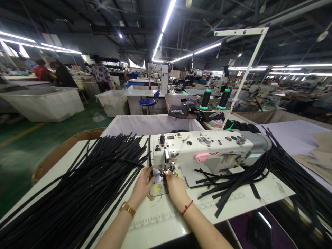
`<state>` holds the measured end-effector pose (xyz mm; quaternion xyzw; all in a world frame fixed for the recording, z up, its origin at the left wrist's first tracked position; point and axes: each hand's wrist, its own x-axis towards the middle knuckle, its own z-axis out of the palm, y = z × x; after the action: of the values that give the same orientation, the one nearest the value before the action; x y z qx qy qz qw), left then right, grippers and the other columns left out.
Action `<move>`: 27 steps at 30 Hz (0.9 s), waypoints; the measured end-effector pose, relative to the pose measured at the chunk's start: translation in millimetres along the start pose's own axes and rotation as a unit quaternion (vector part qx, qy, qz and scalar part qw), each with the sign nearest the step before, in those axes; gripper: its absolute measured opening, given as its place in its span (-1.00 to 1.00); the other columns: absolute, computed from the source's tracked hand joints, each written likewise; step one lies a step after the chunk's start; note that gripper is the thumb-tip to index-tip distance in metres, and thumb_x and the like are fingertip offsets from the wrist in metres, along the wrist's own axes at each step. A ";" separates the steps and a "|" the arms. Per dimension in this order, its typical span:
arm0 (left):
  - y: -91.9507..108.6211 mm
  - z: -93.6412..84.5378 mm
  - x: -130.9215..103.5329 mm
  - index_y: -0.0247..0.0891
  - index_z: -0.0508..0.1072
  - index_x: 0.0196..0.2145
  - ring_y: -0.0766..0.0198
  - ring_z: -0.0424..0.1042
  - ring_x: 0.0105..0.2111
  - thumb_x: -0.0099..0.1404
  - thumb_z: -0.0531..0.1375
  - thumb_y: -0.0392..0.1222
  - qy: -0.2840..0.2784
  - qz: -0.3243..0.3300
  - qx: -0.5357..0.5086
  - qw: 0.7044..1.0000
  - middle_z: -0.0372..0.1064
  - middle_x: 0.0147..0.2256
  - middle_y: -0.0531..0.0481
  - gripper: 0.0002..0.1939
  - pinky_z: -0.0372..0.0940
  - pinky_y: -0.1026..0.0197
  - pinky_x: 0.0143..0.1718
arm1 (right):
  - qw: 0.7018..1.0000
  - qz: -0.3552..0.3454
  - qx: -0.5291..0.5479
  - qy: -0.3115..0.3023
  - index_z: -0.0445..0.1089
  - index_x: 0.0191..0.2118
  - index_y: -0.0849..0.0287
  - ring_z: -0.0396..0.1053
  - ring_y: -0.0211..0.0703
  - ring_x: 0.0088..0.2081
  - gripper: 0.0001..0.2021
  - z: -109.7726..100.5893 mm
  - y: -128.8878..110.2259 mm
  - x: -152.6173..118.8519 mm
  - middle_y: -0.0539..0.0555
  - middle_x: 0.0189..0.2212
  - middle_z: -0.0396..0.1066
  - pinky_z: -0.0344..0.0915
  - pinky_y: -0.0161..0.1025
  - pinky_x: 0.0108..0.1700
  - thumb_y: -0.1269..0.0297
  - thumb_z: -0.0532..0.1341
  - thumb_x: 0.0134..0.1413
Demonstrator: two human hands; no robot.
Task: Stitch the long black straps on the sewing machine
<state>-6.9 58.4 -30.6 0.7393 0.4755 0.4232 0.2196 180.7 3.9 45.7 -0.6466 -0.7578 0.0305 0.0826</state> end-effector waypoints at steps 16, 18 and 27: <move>2.3 -0.1 -0.6 -0.28 0.35 0.08 0.10 0.42 -0.13 0.26 0.11 -0.19 -0.008 -0.025 -0.007 1.000 0.29 0.01 -0.18 -0.58 0.33 -0.01 -0.01 | 0.982 0.089 0.163 0.027 0.41 -0.15 0.21 0.47 -0.09 -0.20 -0.73 -10.9 10.1 0.2 0.16 -0.23 0.52 0.27 -0.30 -0.21 0.27 -0.01 0.26; 3.6 -0.8 -0.6 -0.27 0.36 0.07 0.07 0.41 -0.09 0.25 0.12 -0.19 -0.009 -0.026 -0.011 1.000 0.29 0.01 -0.17 -0.58 0.32 -0.03 0.00 | 0.980 0.089 0.175 0.022 0.42 -0.16 0.20 0.47 -0.09 -0.21 -0.74 -22.2 13.6 -1.1 0.16 -0.23 0.52 0.27 -0.30 -0.22 0.30 0.01 0.23; 10.1 -4.1 0.6 -0.27 0.37 0.06 0.09 0.39 -0.08 0.26 0.10 -0.25 -0.012 -0.026 -0.038 0.999 0.27 0.00 -0.17 -0.60 0.30 -0.02 0.03 | 0.954 0.085 0.282 -0.046 0.42 -0.04 -0.23 0.41 -0.02 0.04 -0.63 -118.5 74.1 -166.6 0.21 -0.02 0.46 0.32 -0.03 0.04 -0.12 0.12 0.06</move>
<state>-5.0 54.0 -20.7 0.7229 0.4755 0.4265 0.2635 297.5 -155.3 136.7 -0.6571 -0.6633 0.2798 0.2236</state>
